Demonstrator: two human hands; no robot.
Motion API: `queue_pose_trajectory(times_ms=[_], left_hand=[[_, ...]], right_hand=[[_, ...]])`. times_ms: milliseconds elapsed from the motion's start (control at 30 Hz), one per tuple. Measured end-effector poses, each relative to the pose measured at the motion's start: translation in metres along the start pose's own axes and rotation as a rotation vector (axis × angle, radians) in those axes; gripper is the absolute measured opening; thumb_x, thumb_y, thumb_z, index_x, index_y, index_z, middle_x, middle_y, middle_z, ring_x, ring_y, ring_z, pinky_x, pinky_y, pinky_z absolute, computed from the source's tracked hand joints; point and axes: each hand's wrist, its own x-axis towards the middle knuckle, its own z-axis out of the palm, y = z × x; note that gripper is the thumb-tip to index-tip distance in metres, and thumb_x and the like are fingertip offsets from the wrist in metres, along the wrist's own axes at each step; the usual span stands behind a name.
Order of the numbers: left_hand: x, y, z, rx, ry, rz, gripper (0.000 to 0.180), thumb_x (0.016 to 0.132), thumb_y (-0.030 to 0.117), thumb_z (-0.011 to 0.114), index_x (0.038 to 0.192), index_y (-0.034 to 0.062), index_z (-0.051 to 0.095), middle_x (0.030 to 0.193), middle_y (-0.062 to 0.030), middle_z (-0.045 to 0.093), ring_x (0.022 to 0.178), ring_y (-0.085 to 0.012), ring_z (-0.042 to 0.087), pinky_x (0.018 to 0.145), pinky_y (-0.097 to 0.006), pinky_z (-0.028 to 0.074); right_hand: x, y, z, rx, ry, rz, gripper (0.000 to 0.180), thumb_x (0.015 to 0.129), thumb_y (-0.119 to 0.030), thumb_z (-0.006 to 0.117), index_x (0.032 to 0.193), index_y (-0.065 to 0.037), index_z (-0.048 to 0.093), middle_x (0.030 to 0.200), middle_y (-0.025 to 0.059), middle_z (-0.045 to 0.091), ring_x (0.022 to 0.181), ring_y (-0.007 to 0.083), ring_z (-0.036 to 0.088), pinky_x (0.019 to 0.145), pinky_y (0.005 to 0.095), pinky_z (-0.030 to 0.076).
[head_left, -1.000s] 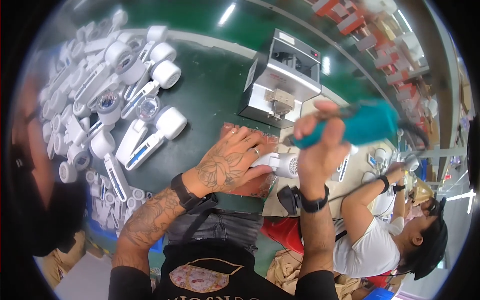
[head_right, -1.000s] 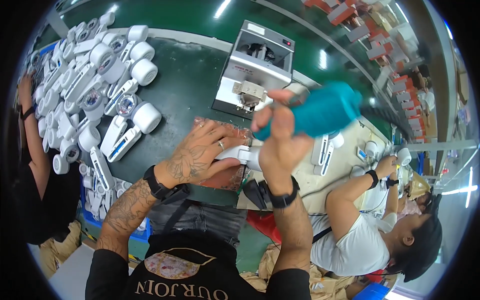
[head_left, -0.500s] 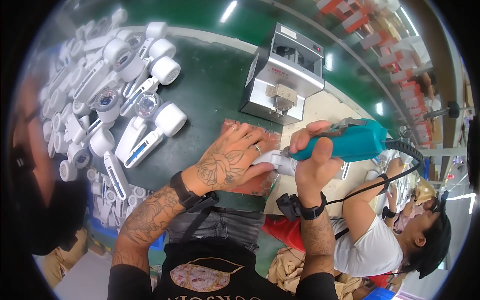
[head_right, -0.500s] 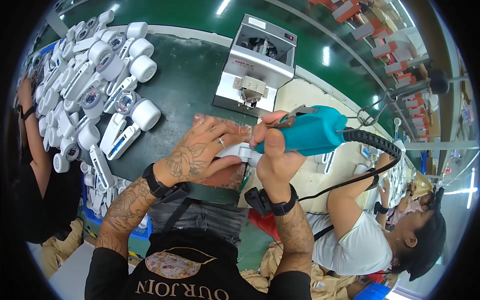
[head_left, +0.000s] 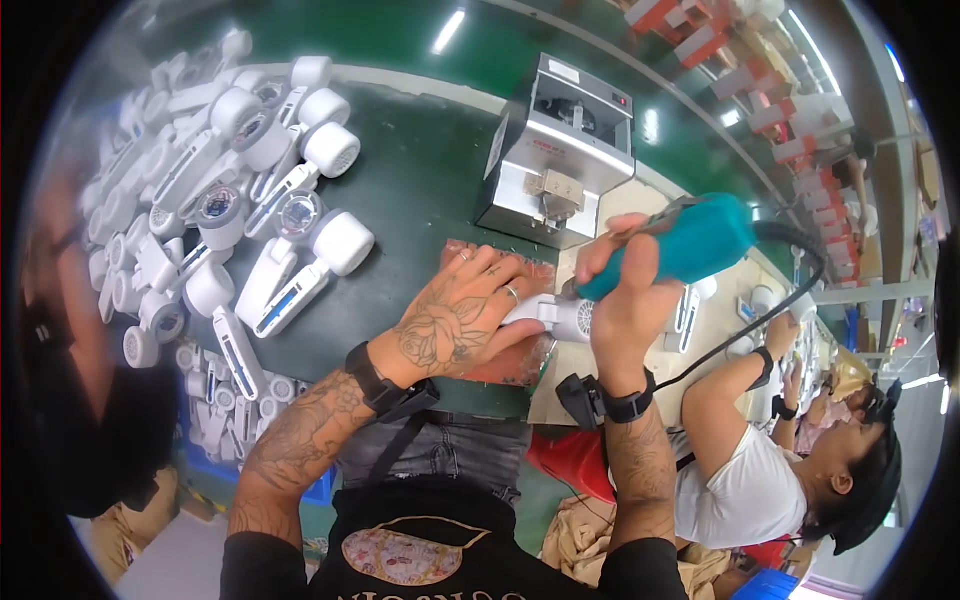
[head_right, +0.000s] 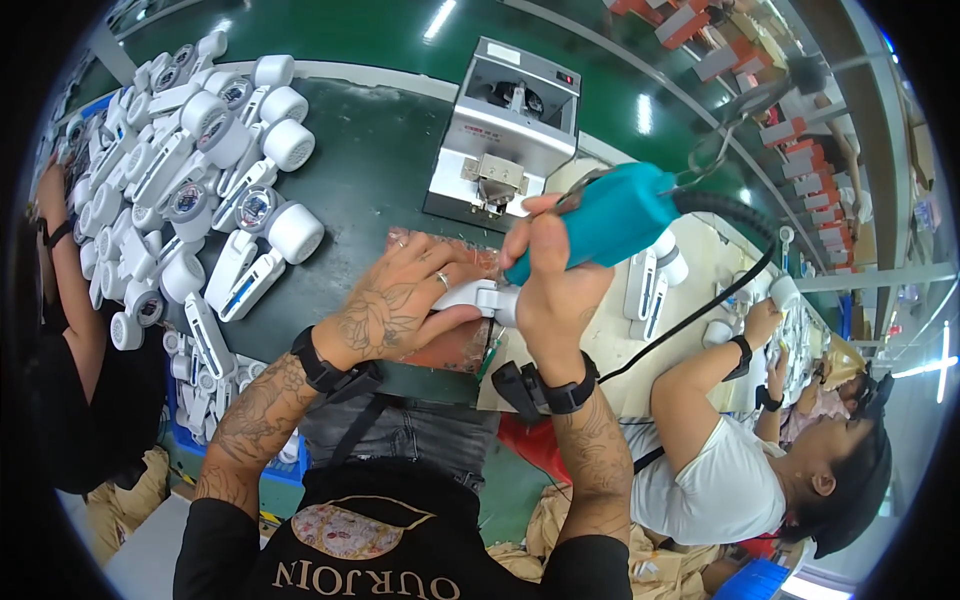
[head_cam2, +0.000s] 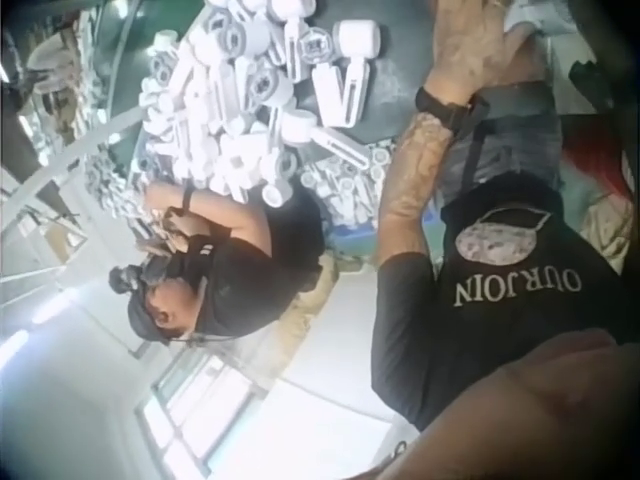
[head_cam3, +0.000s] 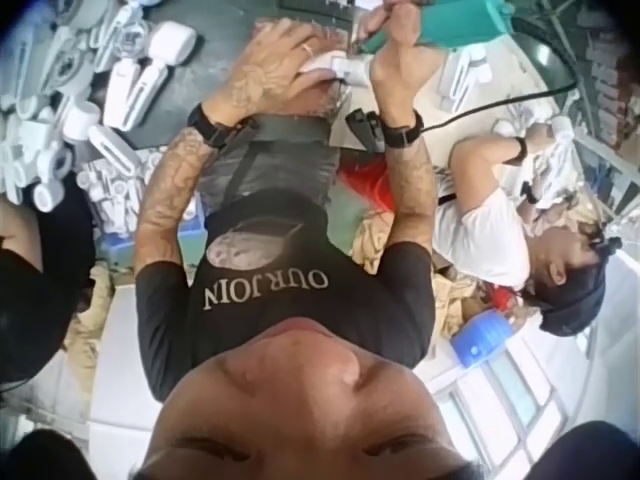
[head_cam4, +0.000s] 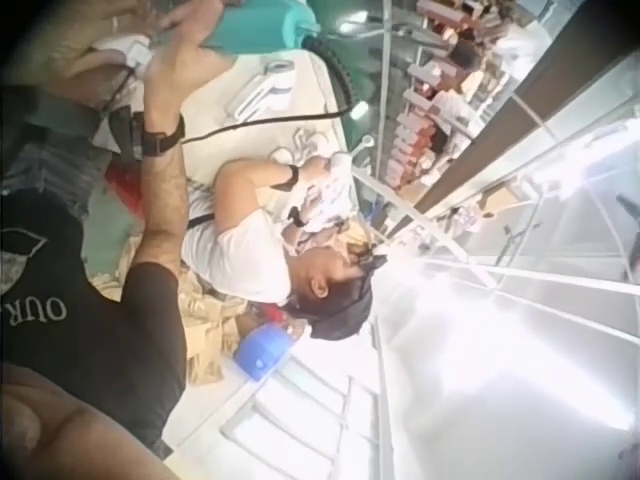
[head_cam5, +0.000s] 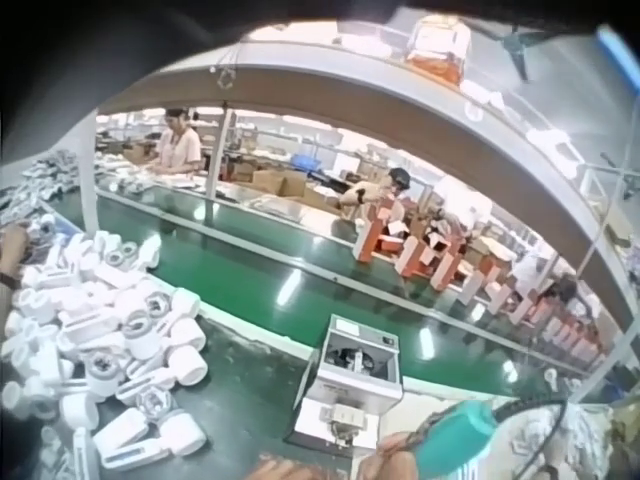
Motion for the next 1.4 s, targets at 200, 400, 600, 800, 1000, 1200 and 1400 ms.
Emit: queue_pose_trajectory(times_ms=[200, 400, 600, 800, 1000, 1200, 1400], left_hand=[[-0.003, 0.001, -0.006, -0.017, 0.013, 0.001, 0.044, 0.091, 0.034, 0.060, 0.128, 0.0083, 0.059, 0.115, -0.0105, 0.057, 0.107, -0.0297, 0.051, 0.095, -0.041, 0.042], [-0.004, 0.003, -0.001, -0.032, 0.030, 0.021, 0.045, 0.090, 0.032, 0.060, 0.128, 0.0086, 0.059, 0.114, -0.0105, 0.058, 0.106, -0.0295, 0.051, 0.094, -0.041, 0.043], [-0.006, 0.000, -0.004, -0.031, 0.023, -0.012, 0.043, 0.091, 0.032, 0.060, 0.127, 0.0082, 0.060, 0.114, -0.0106, 0.058, 0.107, -0.0300, 0.052, 0.095, -0.041, 0.043], [-0.001, 0.002, -0.001, -0.019, 0.011, -0.002, 0.040, 0.091, 0.031, 0.061, 0.124, 0.0080, 0.061, 0.116, -0.0099, 0.056, 0.110, -0.0298, 0.051, 0.097, -0.041, 0.042], [-0.003, 0.002, -0.002, -0.044, -0.056, -0.044, 0.040, 0.092, 0.033, 0.062, 0.123, 0.0086, 0.061, 0.117, -0.0083, 0.055, 0.112, -0.0275, 0.049, 0.098, -0.041, 0.041], [-0.005, 0.004, 0.001, -0.037, -0.003, -0.043, 0.039, 0.092, 0.032, 0.062, 0.122, 0.0086, 0.062, 0.117, -0.0083, 0.055, 0.111, -0.0280, 0.049, 0.098, -0.041, 0.040], [0.002, 0.004, 0.004, 0.004, 0.003, -0.001, 0.041, 0.091, 0.033, 0.063, 0.124, 0.0080, 0.061, 0.118, -0.0080, 0.056, 0.110, -0.0289, 0.050, 0.098, -0.043, 0.040]], right_hand=[[0.054, 0.001, 0.034, -0.101, 0.042, -0.221, 0.043, 0.101, -0.040, 0.057, 0.101, 0.002, 0.059, 0.071, 0.0048, 0.057, 0.064, 0.0143, 0.057, 0.059, 0.0275, 0.045], [0.054, 0.017, 0.035, -0.004, -0.012, -0.172, 0.033, 0.101, -0.032, 0.058, 0.094, 0.001, 0.056, 0.071, 0.0056, 0.057, 0.062, 0.0156, 0.057, 0.058, 0.0282, 0.045], [0.019, -0.013, 0.028, 0.002, 0.015, -0.040, 0.036, 0.099, -0.034, 0.059, 0.096, 0.001, 0.056, 0.068, 0.0051, 0.053, 0.059, 0.0157, 0.053, 0.056, 0.0293, 0.044], [-0.031, -0.017, -0.007, 0.063, -0.048, -0.090, 0.056, 0.094, -0.051, 0.063, 0.108, 0.003, 0.055, 0.069, 0.0059, 0.051, 0.059, 0.0165, 0.051, 0.054, 0.0302, 0.041], [-0.037, -0.012, -0.011, 0.071, -0.057, -0.121, 0.058, 0.094, -0.051, 0.064, 0.108, 0.003, 0.055, 0.069, 0.0064, 0.052, 0.058, 0.0171, 0.052, 0.054, 0.0305, 0.041], [-0.041, 0.001, -0.012, 0.081, -0.056, -0.059, 0.049, 0.095, -0.046, 0.064, 0.102, 0.001, 0.053, 0.069, 0.0070, 0.052, 0.058, 0.0175, 0.051, 0.054, 0.0313, 0.042], [-0.040, 0.003, -0.010, 0.127, -0.100, -0.095, 0.037, 0.096, -0.036, 0.066, 0.094, -0.001, 0.051, 0.068, 0.0075, 0.052, 0.058, 0.0184, 0.052, 0.055, 0.0318, 0.044]])
